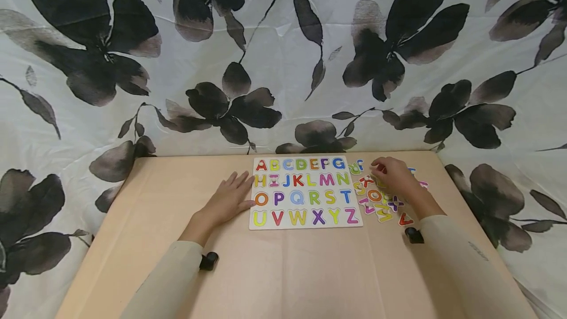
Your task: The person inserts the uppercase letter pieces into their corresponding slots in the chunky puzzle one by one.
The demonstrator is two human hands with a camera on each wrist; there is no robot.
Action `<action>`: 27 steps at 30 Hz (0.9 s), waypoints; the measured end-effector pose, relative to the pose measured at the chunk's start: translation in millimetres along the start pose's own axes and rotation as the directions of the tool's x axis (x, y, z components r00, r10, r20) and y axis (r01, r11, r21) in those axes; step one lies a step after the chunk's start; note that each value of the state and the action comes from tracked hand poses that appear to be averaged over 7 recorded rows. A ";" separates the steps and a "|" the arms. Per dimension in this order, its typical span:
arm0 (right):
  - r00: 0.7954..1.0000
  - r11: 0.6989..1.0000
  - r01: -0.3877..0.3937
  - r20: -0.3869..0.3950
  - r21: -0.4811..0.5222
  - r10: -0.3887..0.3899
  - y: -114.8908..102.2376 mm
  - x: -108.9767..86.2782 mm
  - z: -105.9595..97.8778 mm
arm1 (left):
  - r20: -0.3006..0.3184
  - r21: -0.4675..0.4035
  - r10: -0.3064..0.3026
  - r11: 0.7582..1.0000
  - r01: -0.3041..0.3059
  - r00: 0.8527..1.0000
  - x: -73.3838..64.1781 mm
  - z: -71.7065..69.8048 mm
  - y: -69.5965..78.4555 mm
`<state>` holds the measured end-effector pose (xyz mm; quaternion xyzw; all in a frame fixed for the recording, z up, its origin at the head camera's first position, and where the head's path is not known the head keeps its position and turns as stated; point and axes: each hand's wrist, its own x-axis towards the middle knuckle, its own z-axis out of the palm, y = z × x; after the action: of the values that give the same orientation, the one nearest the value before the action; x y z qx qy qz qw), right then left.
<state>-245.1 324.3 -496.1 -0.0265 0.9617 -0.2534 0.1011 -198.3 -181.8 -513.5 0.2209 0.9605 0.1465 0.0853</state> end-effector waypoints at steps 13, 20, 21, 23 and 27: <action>0.994 0.995 -0.097 -0.060 -0.009 0.096 -29.5 34.5 16.6 | 0.008 -0.003 -0.006 1.000 0.006 1.000 3.6 3.1 3.2; 0.996 0.997 -0.072 -0.055 -0.007 0.071 -31.0 40.5 18.2 | 0.000 -0.002 -0.014 1.000 0.014 1.000 4.3 3.7 2.1; 0.996 0.998 -0.066 -0.062 -0.011 0.065 -32.1 41.0 17.7 | -0.001 -0.002 -0.015 1.000 0.015 1.000 4.3 3.7 1.8; 0.995 0.998 -0.057 -0.079 -0.024 0.055 -35.5 41.5 16.3 | -0.001 -0.004 -0.019 1.000 0.019 1.000 4.5 3.5 1.3; 0.993 0.999 -0.025 -0.115 -0.033 0.021 -47.0 40.9 13.3 | -0.003 -0.001 -0.030 1.000 0.030 1.000 4.8 3.1 -0.1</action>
<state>-282.3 272.8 -491.7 -0.0026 0.9704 -0.2366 0.0482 -201.9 -178.9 -516.9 0.2064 0.9637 0.1458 0.0863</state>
